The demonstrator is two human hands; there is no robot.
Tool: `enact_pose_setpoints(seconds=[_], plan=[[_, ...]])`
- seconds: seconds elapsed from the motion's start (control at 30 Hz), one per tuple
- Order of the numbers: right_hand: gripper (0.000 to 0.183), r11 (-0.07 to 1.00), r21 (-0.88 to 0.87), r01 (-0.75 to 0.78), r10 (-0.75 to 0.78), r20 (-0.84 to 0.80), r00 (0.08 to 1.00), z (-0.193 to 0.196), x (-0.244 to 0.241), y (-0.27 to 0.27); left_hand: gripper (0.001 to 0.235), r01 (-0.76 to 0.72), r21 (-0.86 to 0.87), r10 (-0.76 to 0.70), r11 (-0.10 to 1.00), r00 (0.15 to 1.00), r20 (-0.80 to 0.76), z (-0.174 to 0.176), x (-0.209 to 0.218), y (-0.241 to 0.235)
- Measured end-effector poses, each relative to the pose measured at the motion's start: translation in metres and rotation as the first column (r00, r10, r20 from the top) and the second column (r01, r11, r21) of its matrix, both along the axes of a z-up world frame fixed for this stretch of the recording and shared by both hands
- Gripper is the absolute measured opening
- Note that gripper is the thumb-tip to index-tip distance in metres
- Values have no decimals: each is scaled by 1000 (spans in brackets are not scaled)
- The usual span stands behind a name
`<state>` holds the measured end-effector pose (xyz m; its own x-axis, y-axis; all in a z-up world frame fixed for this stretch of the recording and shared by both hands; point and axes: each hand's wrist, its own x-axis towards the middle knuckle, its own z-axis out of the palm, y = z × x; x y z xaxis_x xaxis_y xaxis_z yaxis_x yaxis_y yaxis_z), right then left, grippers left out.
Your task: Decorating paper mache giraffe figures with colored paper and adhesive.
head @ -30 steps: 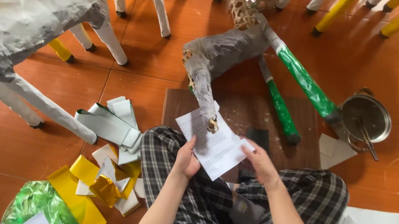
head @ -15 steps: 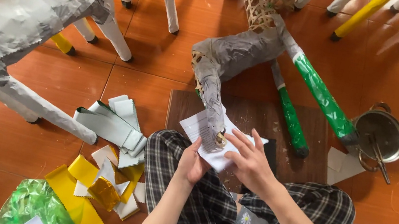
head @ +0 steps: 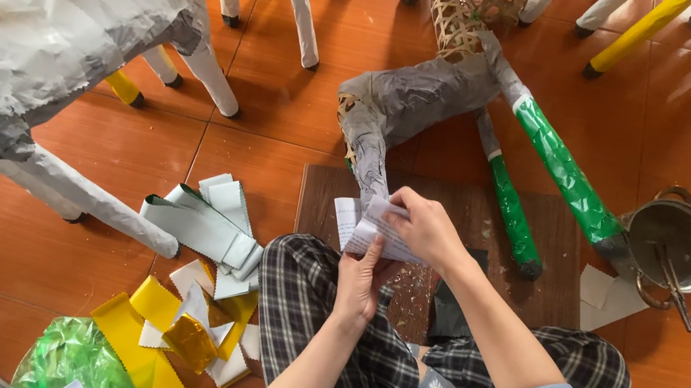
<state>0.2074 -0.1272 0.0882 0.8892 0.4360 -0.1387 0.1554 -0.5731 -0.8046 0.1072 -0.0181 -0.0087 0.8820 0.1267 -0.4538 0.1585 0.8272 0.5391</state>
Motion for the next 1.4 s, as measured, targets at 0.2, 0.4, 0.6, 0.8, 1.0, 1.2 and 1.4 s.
enact_pose_setpoints(seconds=[0.2, 0.4, 0.6, 0.8, 1.0, 1.2, 1.4], plan=[[60, 989, -126, 80, -106, -217, 970, -10, 38, 23, 48, -56, 42, 57, 998, 998, -13, 10, 5, 0], [85, 987, 80, 140, -103, -359, 928, -48, 55, 24, 45, -48, 110, 50, 993, 999, -12, -13, 14, 2], [79, 984, 90, 155, -115, -350, 930, -46, 47, 22, 41, 14, 65, -16, 998, 999, 32, -46, 35, 5], [74, 978, 149, 145, -84, -357, 930, -48, 47, 23, 50, 125, -114, -136, 986, 986, -97, -34, 43, 24], [74, 979, 128, 160, -95, -406, 909, -42, 46, 19, 91, 114, 38, -109, 993, 988, -105, -14, 62, 25], [75, 996, 36, 78, -56, -407, 912, -35, 52, 13, 101, 210, 52, -214, 976, 973, 86, -17, 68, 29], [57, 995, 62, 75, -51, -320, 946, -18, 41, -12, 96, 178, 140, -191, 974, 978, 88, -27, 64, 21]])
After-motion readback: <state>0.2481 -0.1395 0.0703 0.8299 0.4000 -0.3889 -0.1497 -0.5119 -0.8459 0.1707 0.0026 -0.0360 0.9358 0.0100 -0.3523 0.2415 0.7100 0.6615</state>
